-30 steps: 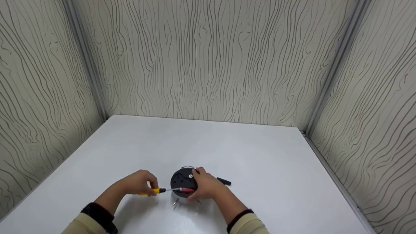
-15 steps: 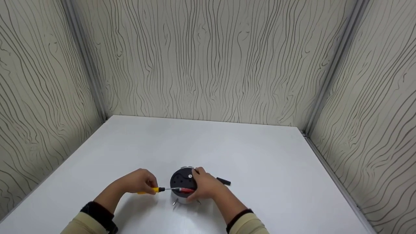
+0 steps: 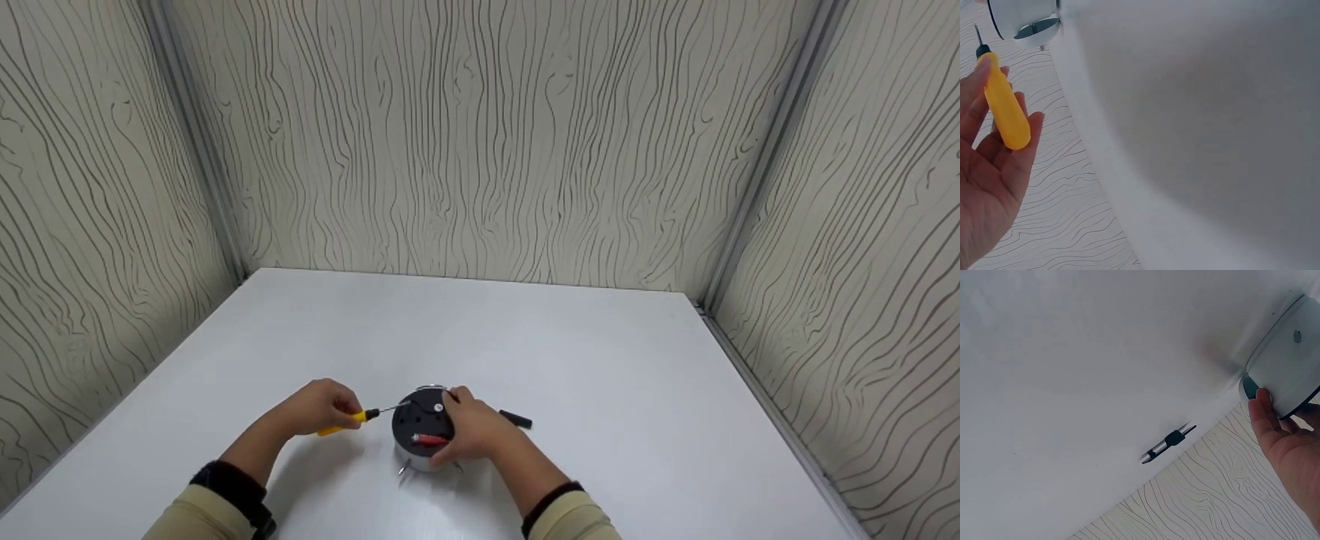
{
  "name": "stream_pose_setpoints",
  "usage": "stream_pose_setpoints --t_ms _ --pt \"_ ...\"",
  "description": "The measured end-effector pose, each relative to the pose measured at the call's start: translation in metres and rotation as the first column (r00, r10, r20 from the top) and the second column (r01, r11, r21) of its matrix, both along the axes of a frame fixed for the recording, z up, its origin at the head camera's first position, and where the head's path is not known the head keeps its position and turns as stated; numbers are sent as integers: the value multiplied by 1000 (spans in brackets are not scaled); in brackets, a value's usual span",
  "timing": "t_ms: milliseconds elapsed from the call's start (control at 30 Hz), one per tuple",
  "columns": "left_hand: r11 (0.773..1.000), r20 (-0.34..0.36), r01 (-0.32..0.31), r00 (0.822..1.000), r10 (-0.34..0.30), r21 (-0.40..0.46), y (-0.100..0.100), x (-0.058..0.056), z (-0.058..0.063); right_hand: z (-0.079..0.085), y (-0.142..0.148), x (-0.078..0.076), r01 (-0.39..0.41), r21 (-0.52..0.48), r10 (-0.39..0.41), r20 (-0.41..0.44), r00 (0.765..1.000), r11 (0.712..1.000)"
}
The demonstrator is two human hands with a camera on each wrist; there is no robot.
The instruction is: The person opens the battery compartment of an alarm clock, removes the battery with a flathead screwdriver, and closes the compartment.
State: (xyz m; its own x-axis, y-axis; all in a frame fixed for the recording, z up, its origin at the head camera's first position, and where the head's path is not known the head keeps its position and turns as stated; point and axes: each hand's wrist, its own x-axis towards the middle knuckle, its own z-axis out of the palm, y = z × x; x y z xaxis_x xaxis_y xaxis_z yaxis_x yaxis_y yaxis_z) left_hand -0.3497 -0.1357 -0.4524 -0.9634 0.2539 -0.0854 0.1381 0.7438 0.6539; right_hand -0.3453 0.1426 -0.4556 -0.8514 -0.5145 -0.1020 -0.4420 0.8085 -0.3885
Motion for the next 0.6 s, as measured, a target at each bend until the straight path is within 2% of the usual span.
stream_pose_setpoints --t_ms 133,267,400,600 --pt "988 -2 -153 988 153 -17 5 -6 -2 1 -1 0 -5 -8 5 7 1000 1000" --pt "965 -41 -254 967 251 -65 10 -7 1 1 -1 0 -11 -18 11 6 1000 1000" --pt "946 -55 -300 954 295 -120 18 -8 4 3 -1 1 -10 -21 10 11 1000 1000" --pt "928 -92 -309 951 296 -210 30 -8 1 2 -1 -1 -3 -10 3 20 1000 1000"
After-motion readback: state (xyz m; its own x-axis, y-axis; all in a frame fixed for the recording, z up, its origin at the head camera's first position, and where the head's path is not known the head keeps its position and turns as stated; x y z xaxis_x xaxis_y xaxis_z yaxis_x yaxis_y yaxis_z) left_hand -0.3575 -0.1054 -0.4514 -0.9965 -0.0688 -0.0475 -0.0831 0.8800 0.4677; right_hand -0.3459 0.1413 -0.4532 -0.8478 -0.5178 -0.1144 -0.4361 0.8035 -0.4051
